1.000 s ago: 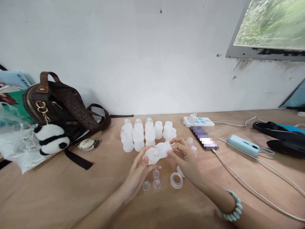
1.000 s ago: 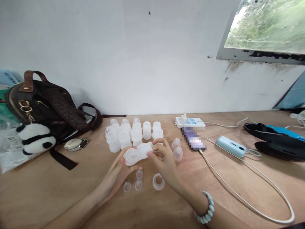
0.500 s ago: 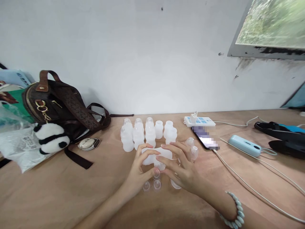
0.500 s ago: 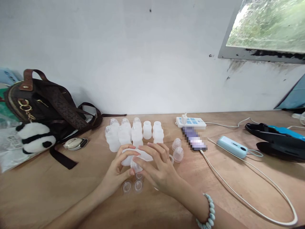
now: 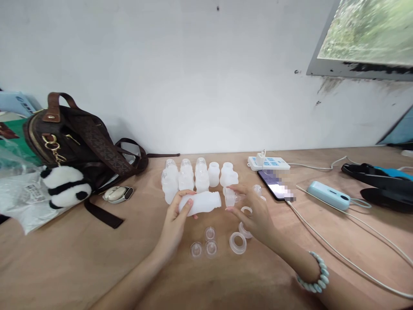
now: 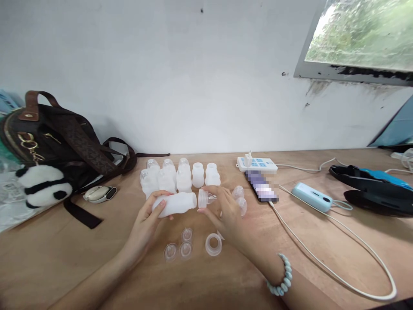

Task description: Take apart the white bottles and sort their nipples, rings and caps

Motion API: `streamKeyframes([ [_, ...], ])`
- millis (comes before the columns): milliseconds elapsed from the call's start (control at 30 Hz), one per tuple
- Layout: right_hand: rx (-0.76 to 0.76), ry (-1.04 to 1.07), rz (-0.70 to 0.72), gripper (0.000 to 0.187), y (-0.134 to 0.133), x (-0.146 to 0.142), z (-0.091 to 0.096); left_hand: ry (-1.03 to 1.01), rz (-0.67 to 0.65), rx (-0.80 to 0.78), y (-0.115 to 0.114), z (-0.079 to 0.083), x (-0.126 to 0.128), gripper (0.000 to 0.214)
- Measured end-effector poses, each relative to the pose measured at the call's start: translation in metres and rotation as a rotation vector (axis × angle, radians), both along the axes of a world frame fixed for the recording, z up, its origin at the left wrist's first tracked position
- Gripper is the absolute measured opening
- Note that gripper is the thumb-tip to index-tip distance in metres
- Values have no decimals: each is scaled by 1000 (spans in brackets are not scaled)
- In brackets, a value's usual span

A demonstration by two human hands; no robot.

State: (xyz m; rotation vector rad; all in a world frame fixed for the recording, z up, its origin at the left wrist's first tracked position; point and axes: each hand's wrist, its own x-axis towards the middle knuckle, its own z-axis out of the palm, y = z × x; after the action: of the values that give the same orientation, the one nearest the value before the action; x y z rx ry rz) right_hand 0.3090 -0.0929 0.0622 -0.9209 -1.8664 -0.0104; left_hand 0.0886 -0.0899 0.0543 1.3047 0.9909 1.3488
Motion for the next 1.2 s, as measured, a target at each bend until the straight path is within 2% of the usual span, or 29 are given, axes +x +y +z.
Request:
streamKeyframes([
  [200, -1, -36, 161, 35, 0, -2, -5, 22, 0, -46, -2, 4, 1, 29],
  [433, 120, -154, 184, 36, -1, -5, -4, 32, -3, -96, -1, 3, 3, 36],
  [533, 89, -138, 187, 35, -2, -4, -5, 32, -12, -87, -1, 2, 3, 37],
  [633, -85, -36, 118, 33, -3, -3, -4, 82, -30, 0, -1, 2, 2, 32],
  [700, -326, 74, 69, 29, -2, -3, -3, 173, -25, 158, -3, 3, -1, 27],
  [800, -664, 180, 93, 49, 1, -3, -2, 361, -68, 454, -7, 6, -4, 33],
  [867, -753, 188, 138, 64, 4, -3, -2, 456, -120, 543, -10, 8, -5, 38],
  [967, -764, 206, 168, 73, 6, 1, -4, 469, -77, 443, -12, 12, -4, 34],
  [1100, -624, 293, 194, 64, 8, 9, -4, 276, -18, 106, -5, 13, -1, 30],
  [1200, -512, 224, 249, 64, 9, 14, 0, 133, -29, -109, 1, 11, -1, 37],
])
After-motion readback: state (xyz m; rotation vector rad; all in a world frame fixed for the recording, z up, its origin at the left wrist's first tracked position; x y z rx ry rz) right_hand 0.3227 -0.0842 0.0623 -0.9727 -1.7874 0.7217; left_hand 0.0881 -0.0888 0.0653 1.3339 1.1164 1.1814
